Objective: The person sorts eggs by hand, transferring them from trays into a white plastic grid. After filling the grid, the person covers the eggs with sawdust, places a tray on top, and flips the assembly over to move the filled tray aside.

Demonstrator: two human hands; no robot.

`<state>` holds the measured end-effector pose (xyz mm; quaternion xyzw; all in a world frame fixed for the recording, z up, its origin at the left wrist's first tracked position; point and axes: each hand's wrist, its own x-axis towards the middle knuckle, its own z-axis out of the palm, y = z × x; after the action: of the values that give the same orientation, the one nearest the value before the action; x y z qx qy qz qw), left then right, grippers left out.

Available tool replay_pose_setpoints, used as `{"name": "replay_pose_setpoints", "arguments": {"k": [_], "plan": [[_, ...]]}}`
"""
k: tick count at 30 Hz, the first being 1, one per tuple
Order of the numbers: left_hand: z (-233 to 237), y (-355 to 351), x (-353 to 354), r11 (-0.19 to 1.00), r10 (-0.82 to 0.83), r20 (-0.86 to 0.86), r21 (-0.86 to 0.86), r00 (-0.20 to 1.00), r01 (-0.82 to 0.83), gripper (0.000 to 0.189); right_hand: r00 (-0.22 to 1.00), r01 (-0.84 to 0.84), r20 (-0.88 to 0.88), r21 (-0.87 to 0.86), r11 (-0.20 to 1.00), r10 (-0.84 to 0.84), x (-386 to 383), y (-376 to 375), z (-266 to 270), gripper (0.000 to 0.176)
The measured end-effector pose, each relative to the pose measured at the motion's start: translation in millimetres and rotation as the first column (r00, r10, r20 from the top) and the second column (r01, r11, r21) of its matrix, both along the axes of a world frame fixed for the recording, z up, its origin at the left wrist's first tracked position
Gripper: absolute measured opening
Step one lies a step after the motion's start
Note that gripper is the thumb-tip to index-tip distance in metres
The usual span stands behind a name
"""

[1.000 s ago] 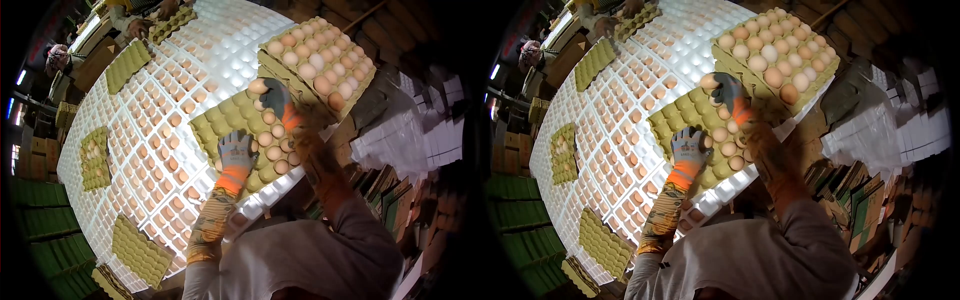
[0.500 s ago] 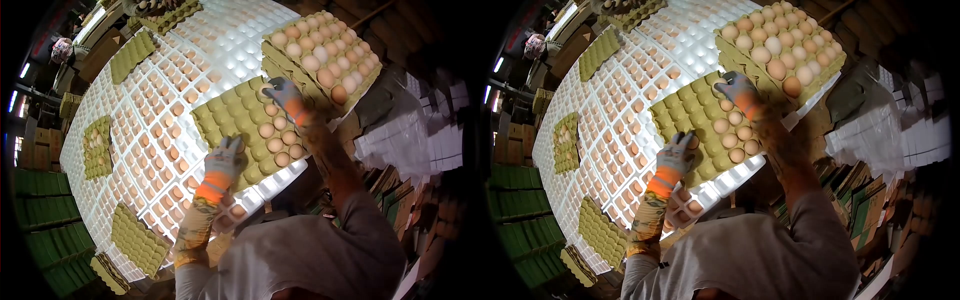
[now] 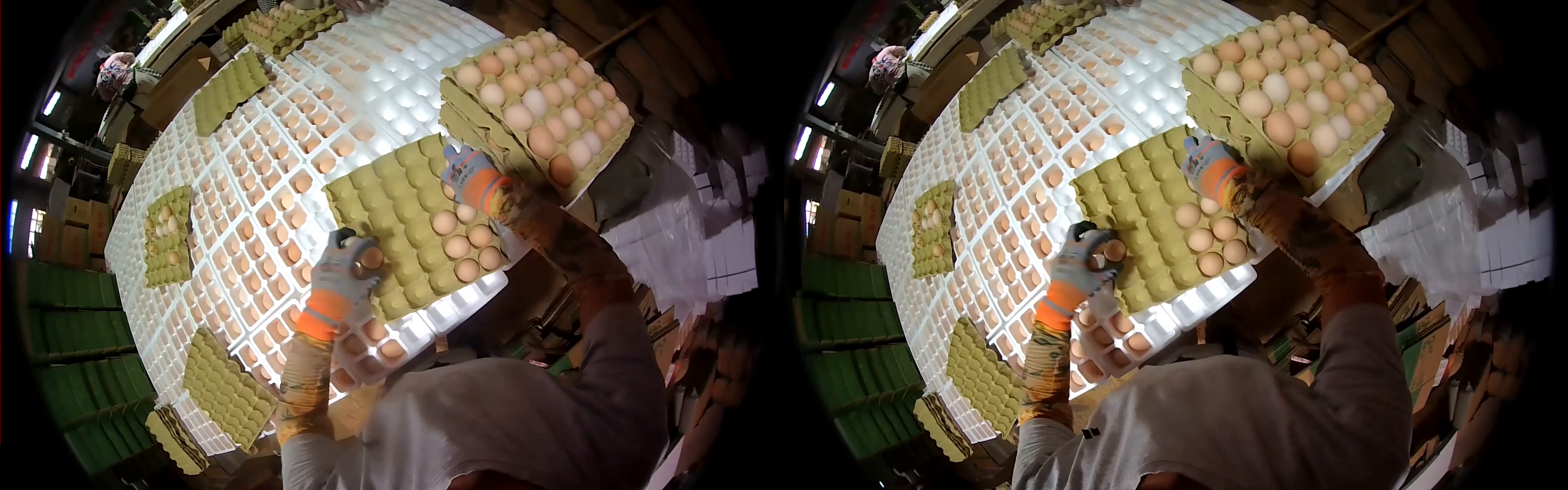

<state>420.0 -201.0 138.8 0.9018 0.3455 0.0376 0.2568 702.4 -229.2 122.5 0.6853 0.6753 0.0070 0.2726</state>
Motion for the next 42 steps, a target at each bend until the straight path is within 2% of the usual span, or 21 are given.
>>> {"name": "replay_pose_setpoints", "arguments": {"k": [1, 3, 4, 6, 8, 10, 12, 14, 16, 20, 23, 24, 26, 28, 30, 32, 34, 36, 38, 40, 42], "plan": [[11, -14, 12, 0.987, 0.101, -0.237, 0.144, 0.966, -0.068, 0.053, 0.999, -0.037, -0.017, 0.007, 0.999, 0.037, 2, 2, -5, 0.028], [-4, -15, 20, 0.981, 0.078, -0.349, 0.194, 0.934, -0.009, 0.053, 0.997, -0.075, -0.031, 0.026, 0.997, 0.076, 3, 2, 5, 0.028], [-14, -10, 23, 0.971, 0.060, -0.455, 0.232, 0.889, 0.054, 0.052, 0.980, 0.028, -0.199, 0.071, 0.997, -0.013, 3, -2, 21, 0.031], [-20, -4, 25, 0.964, 0.056, -0.434, 0.259, 0.899, 0.066, 0.051, 0.928, 0.133, -0.361, 0.102, 0.986, -0.087, 3, 5, 36, 0.033], [-22, -2, 26, 0.981, 0.021, -0.451, 0.179, 0.892, 0.067, 0.048, 0.880, 0.247, -0.475, 0.397, 0.884, -0.033, -3, 18, 39, 0.041], [-15, 0, 19, 0.971, 0.024, -0.391, 0.229, 0.920, 0.072, 0.046, 0.878, 0.223, -0.479, 0.410, 0.885, 0.000, -1, 55, 34, 0.041], [-1, 8, 11, 0.979, 0.047, -0.072, 0.202, 0.996, -0.032, 0.046, 0.882, 0.326, -0.433, 0.275, 0.904, -0.187, 0, 90, 25, 0.038], [17, 27, 17, 0.978, 0.179, 0.296, -0.158, 0.938, -0.136, 0.045, 0.895, 0.332, -0.392, 0.264, 0.905, -0.214, 13, 125, -16, 0.034], [19, 56, 37, 0.978, 0.120, 0.446, 0.100, 0.887, -0.183, 0.044, 0.880, 0.397, -0.366, 0.217, 0.892, -0.303, 20, 143, -36, 0.035], [-11, 124, 107, 0.928, 0.205, 0.263, 0.255, 0.943, -0.273, 0.044, 0.841, 0.431, -0.503, 0.395, 0.812, -0.202, 15, 154, -37, 0.037], [-32, 156, 152, 0.966, 0.198, -0.229, 0.212, 0.953, -0.150, 0.040, 0.753, 0.482, -0.585, 0.180, 0.857, -0.301, 17, 180, -37, 0.040], [-36, 162, 157, 0.966, 0.196, -0.226, 0.213, 0.954, -0.148, 0.040, 0.732, 0.503, -0.545, 0.029, 0.864, -0.408, 22, 190, -41, 0.040], [-45, 174, 163, 0.979, 0.189, -0.210, 0.115, 0.959, -0.168, 0.041, 0.669, 0.514, -0.708, 0.218, 0.830, -0.227, 31, 190, -52, 0.036], [-69, 202, 169, 0.951, 0.286, 0.142, 0.081, 0.948, -0.299, 0.045, 0.542, 0.752, -0.839, 0.464, 0.469, -0.040, 36, 205, -75, 0.032], [-67, 229, 190, 0.932, 0.314, 0.220, 0.115, 0.924, -0.344, 0.052, 0.533, 0.757, -0.846, 0.486, 0.437, 0.019, 42, 212, -84, 0.031], [-66, 258, 213, 0.937, 0.292, 0.160, 0.149, 0.943, -0.316, 0.055, 0.745, 0.566, -0.665, 0.587, 0.578, -0.054, 45, 217, -102, 0.033], [-49, 276, 236, 0.966, 0.254, -0.350, 0.130, 0.902, -0.222, 0.054, 0.741, 0.585, -0.669, 0.595, 0.552, -0.064, 46, 219, -115, 0.035], [-75, 308, 239, 0.882, 0.458, 0.144, -0.200, 0.877, -0.427, 0.040, 0.676, 0.662, -0.737, 0.608, 0.438, 0.001, 45, 221, -121, 0.035], [-109, 329, 256, 0.845, 0.520, 0.608, -0.466, 0.599, -0.261, 0.031, 0.671, 0.675, -0.740, 0.627, 0.389, 0.029, 46, 224, -122, 0.036], [-117, 319, 282, 0.902, 0.431, 0.663, -0.307, 0.612, -0.302, 0.031, 0.570, 0.767, -0.800, 0.600, 0.226, 0.188, 47, 221, -100, 0.039], [-127, 303, 293, 0.920, 0.163, 0.359, 0.282, 0.919, -0.273, 0.036, 0.634, 0.733, -0.737, 0.669, 0.121, 0.233, 52, 223, -97, 0.038]]}}
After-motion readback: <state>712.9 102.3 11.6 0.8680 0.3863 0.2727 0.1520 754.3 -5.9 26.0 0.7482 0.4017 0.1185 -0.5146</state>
